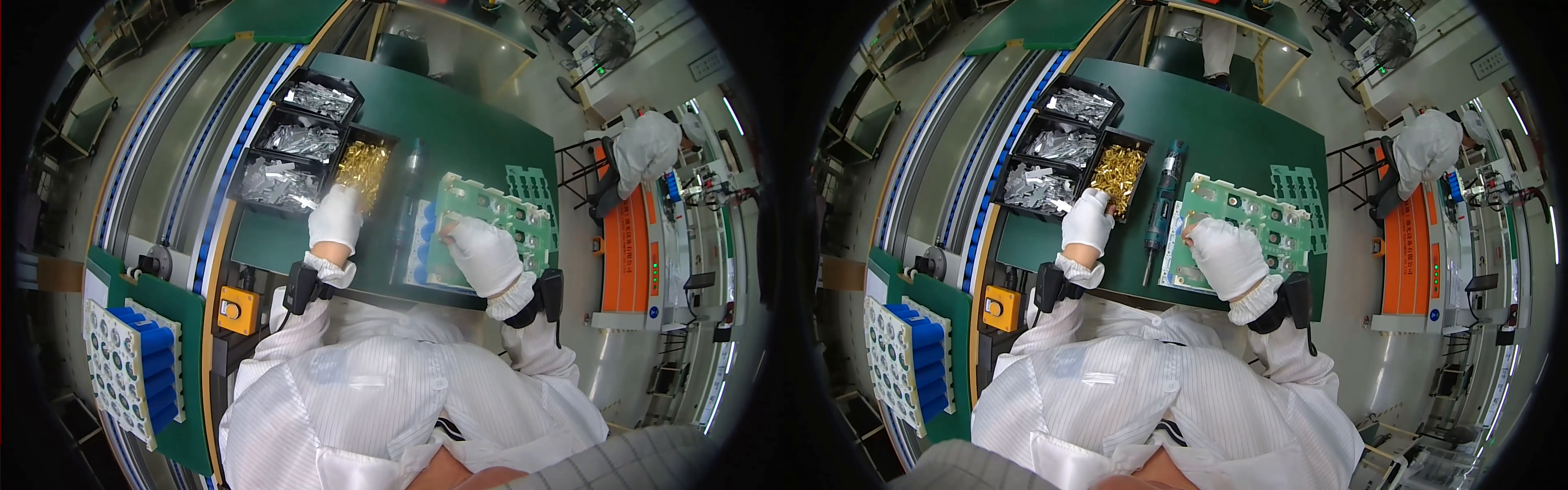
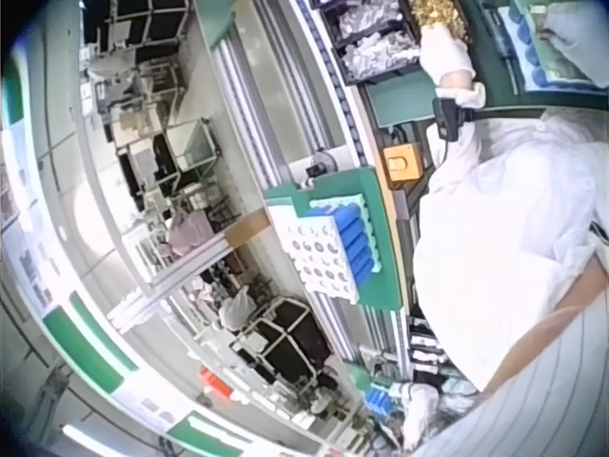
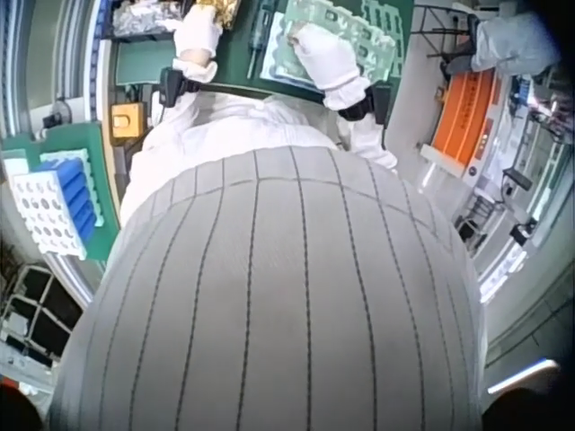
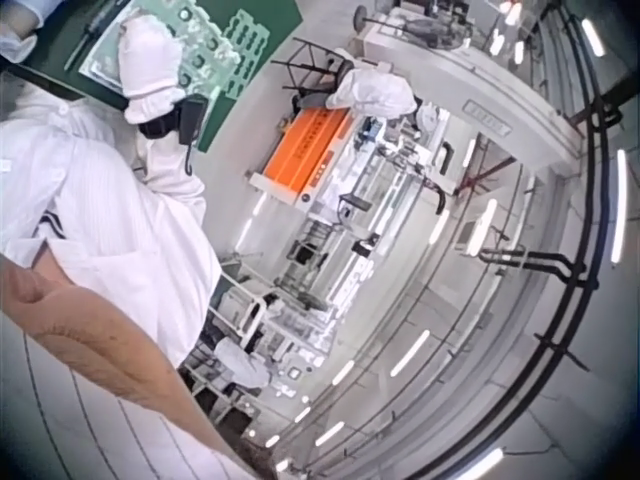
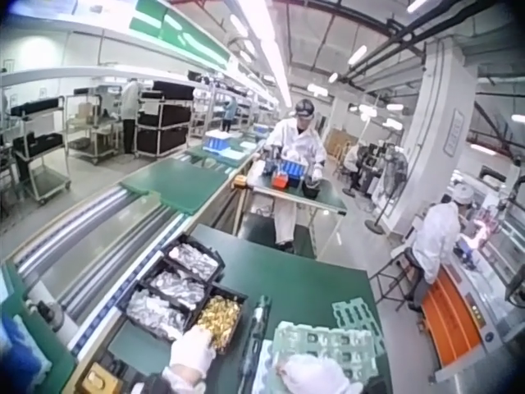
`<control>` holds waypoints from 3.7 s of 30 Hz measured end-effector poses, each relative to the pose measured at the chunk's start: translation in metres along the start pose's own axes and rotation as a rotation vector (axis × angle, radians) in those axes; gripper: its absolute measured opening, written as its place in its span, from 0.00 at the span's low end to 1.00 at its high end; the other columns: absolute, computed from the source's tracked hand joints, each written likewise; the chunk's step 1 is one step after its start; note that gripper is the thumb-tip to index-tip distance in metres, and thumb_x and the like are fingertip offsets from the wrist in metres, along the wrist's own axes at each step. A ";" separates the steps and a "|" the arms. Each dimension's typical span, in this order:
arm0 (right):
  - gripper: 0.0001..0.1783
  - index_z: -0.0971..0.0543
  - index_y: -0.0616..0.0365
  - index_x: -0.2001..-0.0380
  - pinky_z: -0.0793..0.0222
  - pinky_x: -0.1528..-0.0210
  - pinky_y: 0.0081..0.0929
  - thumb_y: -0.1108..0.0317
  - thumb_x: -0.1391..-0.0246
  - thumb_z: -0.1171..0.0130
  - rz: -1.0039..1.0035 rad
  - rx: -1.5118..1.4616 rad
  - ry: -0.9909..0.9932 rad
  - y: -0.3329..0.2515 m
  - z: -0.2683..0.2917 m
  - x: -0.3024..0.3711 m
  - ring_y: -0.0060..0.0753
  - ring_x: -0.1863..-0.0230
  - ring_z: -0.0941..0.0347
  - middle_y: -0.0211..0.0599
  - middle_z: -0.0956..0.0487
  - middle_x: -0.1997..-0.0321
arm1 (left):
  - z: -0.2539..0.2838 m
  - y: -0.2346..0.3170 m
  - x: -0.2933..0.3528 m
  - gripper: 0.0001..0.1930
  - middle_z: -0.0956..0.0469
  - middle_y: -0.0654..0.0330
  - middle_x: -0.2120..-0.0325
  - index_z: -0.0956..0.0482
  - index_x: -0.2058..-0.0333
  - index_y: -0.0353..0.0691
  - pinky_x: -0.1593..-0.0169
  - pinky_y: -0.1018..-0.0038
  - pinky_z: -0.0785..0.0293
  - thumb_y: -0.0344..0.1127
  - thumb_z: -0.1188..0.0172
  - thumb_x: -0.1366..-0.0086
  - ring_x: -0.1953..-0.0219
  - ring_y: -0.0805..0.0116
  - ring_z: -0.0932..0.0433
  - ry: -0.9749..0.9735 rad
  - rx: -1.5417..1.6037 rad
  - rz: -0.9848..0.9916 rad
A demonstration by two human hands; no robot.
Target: A worker reads a document, picks up metal plates from a bin, and places them onto a circuit board. They use a power tool to secure the plates, then receive a battery pack and place the board on top of it.
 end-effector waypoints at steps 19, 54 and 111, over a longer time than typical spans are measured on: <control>0.08 0.25 0.52 0.76 0.29 0.73 0.32 0.61 0.52 0.40 0.015 0.143 -0.074 -0.001 -0.008 -0.007 0.35 0.72 0.25 0.32 0.25 0.75 | -0.009 -0.006 -0.023 0.07 0.24 0.55 0.66 0.21 0.68 0.47 0.66 0.59 0.25 0.40 0.46 0.40 0.69 0.52 0.21 -0.003 0.033 0.037; 0.05 0.24 0.49 0.75 0.30 0.74 0.29 0.68 0.56 0.37 0.183 -0.094 -0.047 -0.016 0.004 0.016 0.34 0.75 0.24 0.29 0.23 0.74 | -0.038 0.026 0.090 0.21 0.21 0.47 0.73 0.24 0.63 0.36 0.62 0.61 0.26 0.48 0.35 0.46 0.67 0.48 0.21 -0.398 0.432 0.214; 0.23 0.35 0.57 0.52 0.27 0.61 0.41 0.49 0.39 0.52 -0.386 -1.729 0.317 -0.003 0.033 -0.031 0.36 0.66 0.27 0.37 0.27 0.65 | 0.056 0.113 0.083 0.11 0.25 0.50 0.81 0.27 0.75 0.39 0.72 0.60 0.29 0.40 0.41 0.42 0.76 0.48 0.25 -0.062 0.643 -0.483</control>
Point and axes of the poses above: each hand's wrist, its own x-axis away from the middle knuckle, its own z-axis out of the back of the hand, y = z × x, the point moved 4 cm from there along -x, towards the middle knuckle
